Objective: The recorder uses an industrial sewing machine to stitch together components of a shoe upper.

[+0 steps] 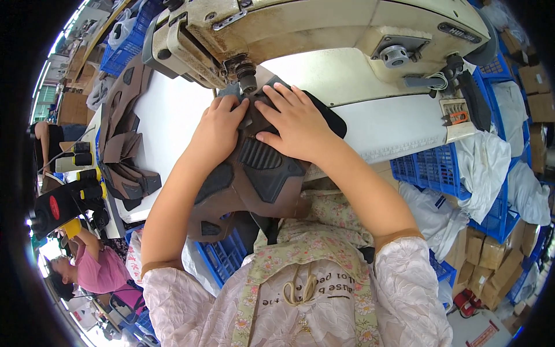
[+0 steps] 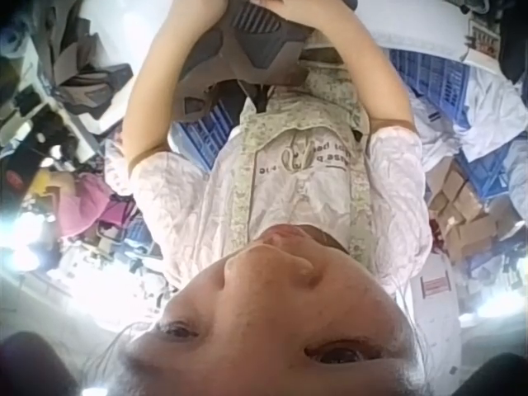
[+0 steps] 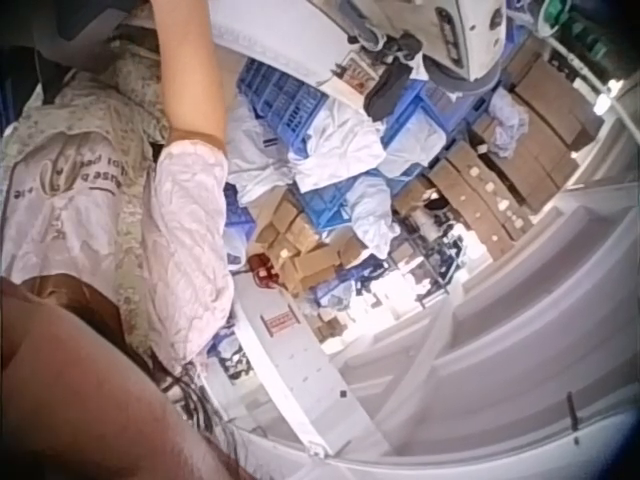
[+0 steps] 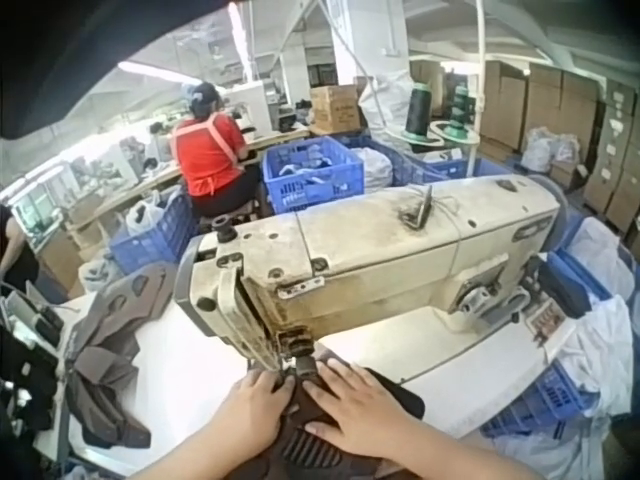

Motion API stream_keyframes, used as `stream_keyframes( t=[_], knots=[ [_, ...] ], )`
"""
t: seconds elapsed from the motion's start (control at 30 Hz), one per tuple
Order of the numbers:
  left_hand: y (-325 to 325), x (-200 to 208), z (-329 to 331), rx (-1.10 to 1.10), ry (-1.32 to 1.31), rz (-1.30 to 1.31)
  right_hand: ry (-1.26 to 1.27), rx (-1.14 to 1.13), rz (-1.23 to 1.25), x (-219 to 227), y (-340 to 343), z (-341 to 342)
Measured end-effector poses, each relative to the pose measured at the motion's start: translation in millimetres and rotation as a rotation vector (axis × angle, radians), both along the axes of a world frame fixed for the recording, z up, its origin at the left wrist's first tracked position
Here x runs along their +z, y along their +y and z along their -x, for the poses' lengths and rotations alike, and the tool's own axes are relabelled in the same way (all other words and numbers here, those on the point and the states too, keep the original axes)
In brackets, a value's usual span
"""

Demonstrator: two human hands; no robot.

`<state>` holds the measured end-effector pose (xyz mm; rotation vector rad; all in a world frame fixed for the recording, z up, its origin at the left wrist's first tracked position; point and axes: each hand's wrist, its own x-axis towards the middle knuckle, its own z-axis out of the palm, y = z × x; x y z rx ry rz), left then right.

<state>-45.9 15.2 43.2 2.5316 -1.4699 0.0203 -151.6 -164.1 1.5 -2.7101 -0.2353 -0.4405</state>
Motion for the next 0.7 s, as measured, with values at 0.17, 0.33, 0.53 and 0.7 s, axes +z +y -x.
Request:
stream_keyframes(
  t=[0.17,0.33,0.53,0.7],
  knots=[
    [-6,9,-8,0.038,0.087,0.001,0.032,0.015,-0.047,4,-2,-1],
    [-7,22,-16,0.145,0.247,0.001,0.082,-0.001,-0.090,9,9,5],
    [-21,26,4,0.288,0.265,-0.029,0.097,-0.026,-0.048,4,14,3],
    [-5,-4,12,0.180,0.043,0.095,0.042,-0.020,-0.091,0,13,7]
  ],
)
